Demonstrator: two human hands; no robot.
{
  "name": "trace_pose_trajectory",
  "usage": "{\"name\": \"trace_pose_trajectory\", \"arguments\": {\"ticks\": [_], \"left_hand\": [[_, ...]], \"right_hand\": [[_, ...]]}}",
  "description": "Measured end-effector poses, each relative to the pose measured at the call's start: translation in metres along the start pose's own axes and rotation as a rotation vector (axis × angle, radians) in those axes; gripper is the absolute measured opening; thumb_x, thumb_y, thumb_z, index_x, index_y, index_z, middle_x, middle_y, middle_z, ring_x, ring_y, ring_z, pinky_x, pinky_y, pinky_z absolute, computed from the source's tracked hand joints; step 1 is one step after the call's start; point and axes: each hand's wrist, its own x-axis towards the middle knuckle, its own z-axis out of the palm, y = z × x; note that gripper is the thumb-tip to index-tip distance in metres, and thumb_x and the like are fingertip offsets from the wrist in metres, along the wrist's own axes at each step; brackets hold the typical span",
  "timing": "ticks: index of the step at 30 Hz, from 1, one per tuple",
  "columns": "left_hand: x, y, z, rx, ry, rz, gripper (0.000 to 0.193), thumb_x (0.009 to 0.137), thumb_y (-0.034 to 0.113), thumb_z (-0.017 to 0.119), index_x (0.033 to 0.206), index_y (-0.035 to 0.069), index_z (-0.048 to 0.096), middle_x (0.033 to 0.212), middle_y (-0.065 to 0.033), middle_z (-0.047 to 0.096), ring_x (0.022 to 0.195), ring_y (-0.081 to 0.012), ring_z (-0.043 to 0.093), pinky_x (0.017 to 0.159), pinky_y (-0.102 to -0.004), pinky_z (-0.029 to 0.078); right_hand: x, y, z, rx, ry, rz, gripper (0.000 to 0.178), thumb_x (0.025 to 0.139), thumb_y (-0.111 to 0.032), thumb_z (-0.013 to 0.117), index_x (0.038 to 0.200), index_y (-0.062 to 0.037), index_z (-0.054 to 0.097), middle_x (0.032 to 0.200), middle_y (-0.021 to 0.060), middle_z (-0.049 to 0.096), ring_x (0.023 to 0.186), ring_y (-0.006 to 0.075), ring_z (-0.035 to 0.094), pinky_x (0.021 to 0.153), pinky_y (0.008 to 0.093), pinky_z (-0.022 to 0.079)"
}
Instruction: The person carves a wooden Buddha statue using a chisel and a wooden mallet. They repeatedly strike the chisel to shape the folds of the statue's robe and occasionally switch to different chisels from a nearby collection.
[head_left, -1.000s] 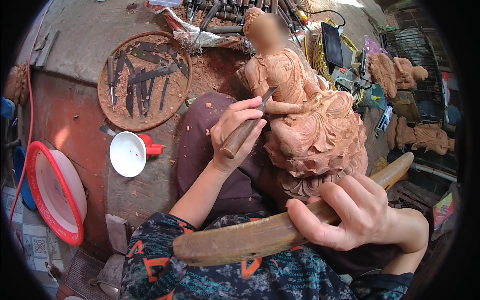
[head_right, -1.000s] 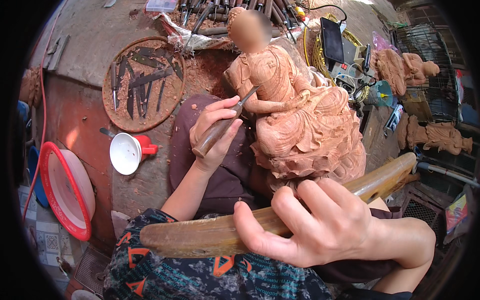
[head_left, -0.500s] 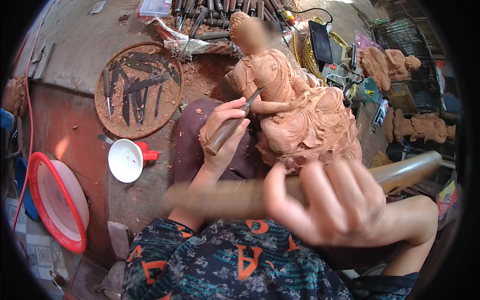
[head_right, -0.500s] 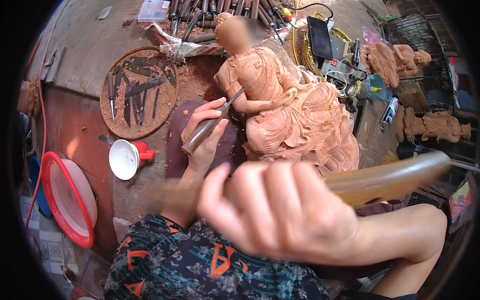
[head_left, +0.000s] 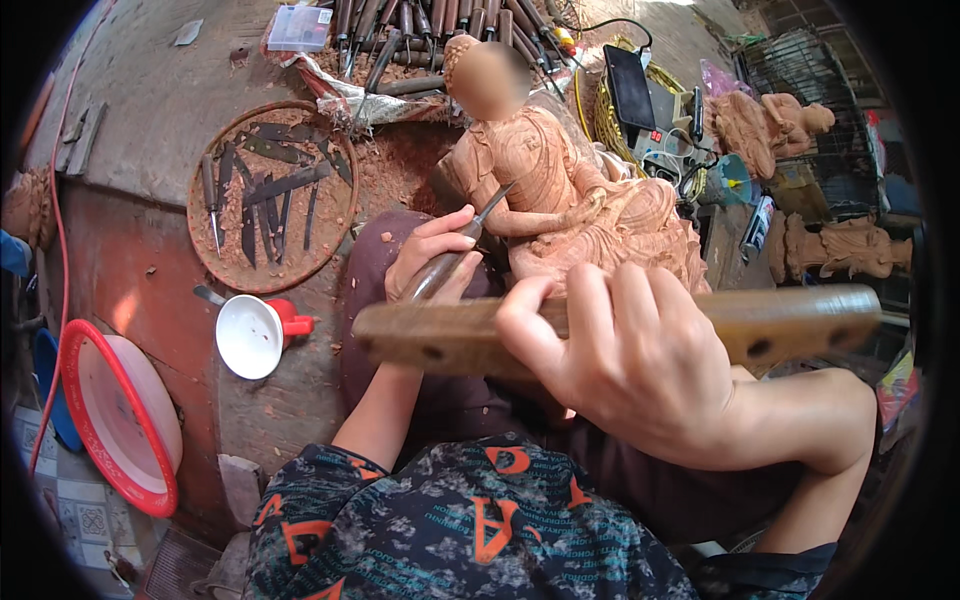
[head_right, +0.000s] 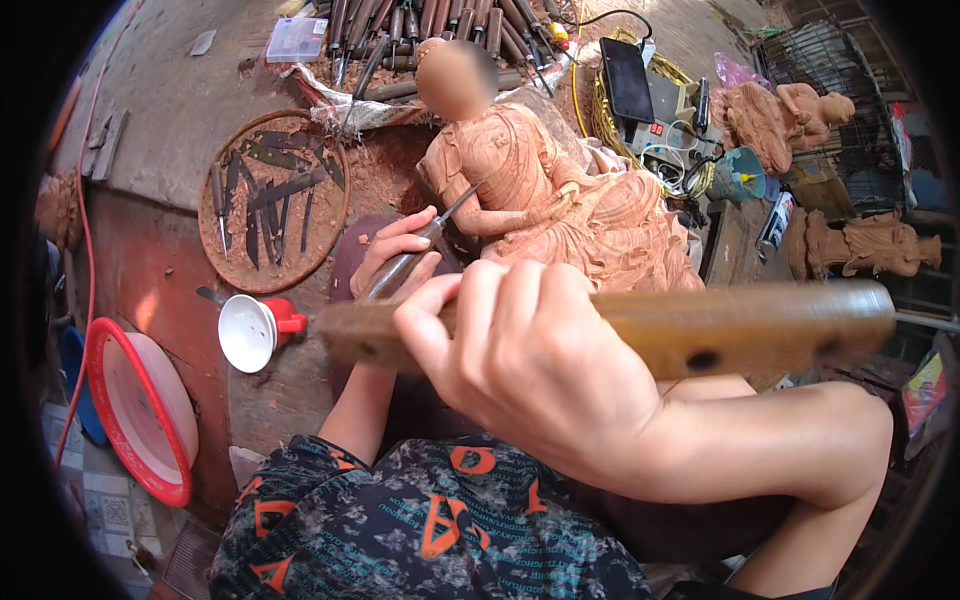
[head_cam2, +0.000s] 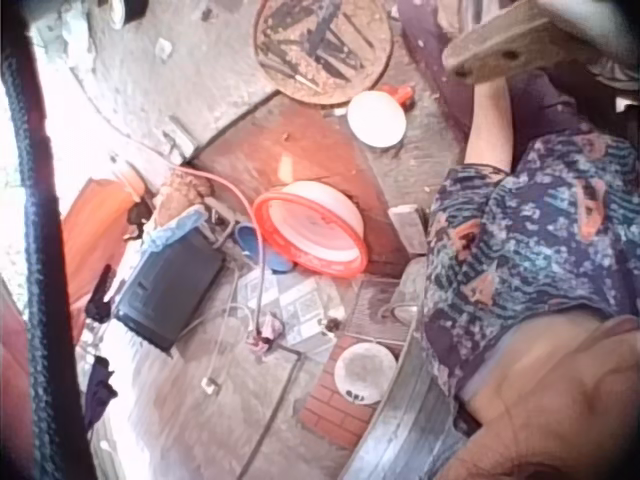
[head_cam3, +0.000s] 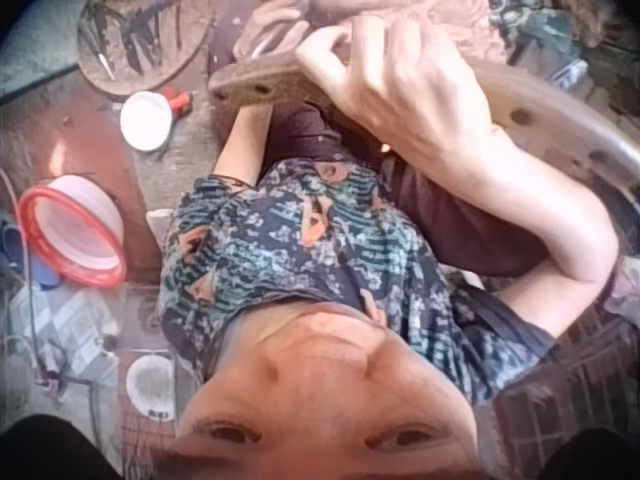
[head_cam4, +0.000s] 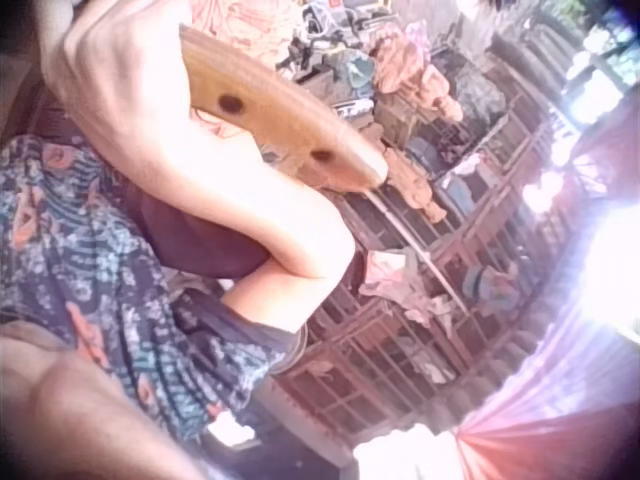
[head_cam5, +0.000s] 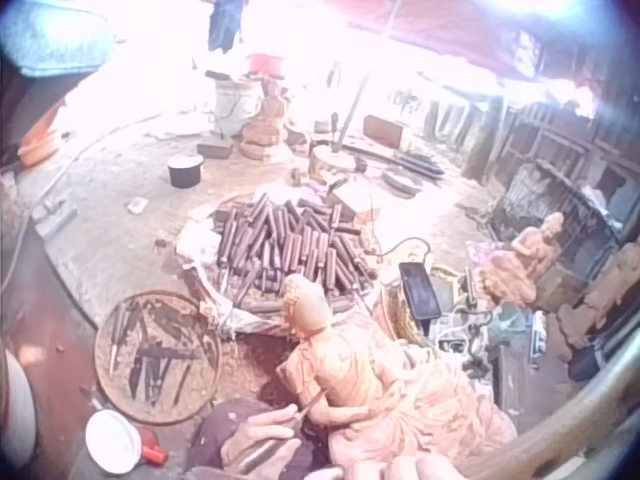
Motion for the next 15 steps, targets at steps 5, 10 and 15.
{"name": "trace_pose_trajectory", "arguments": {"ticks": [5, 10, 15], "left_hand": [[0.01, 0.008, -0.027, -0.564, 0.208, -0.176, 0.017, 0.086, -0.005, 0.057, 0.101, -0.001, 0.049, 0.121, -0.0225, 0.052, 0.114, -0.0344, 0.053, 0.094, -0.0422, 0.051], [0.018, 0.021, -0.008, 0.06, -0.089, 0.234, 0.018, 0.088, 0.007, 0.06, 0.101, 0.001, 0.049, 0.105, -0.0217, 0.059, 0.098, -0.0312, 0.06, 0.085, -0.041, 0.05], [0.034, 0.04, 0.048, 0.019, -0.417, 0.54, 0.027, 0.072, 0.023, 0.073, 0.095, 0.013, 0.062, 0.077, -0.0033, 0.053, 0.07, -0.0205, 0.053, 0.068, -0.0379, 0.046]], "right_hand": [[-0.016, 0.008, -0.002, 0.253, 0.215, -0.172, 0.015, 0.071, -0.019, 0.056, 0.082, -0.0097, 0.052, 0.059, -0.0021, 0.036, 0.05, 0.0084, 0.039, 0.044, 0.0222, 0.027], [-0.056, 0.035, 0.007, 0.43, 0.218, -0.065, 0.02, 0.06, -0.015, 0.061, 0.079, -0.01, 0.056, 0.057, -0.003, 0.037, 0.049, 0.0098, 0.041, 0.044, 0.0219, 0.03], [-0.086, 0.07, 0.027, 0.532, 0.286, -0.034, 0.027, 0.059, -0.012, 0.066, 0.084, -0.0077, 0.057, 0.06, 0.0009, 0.044, 0.053, 0.0173, 0.048, 0.049, 0.0288, 0.04]]}}
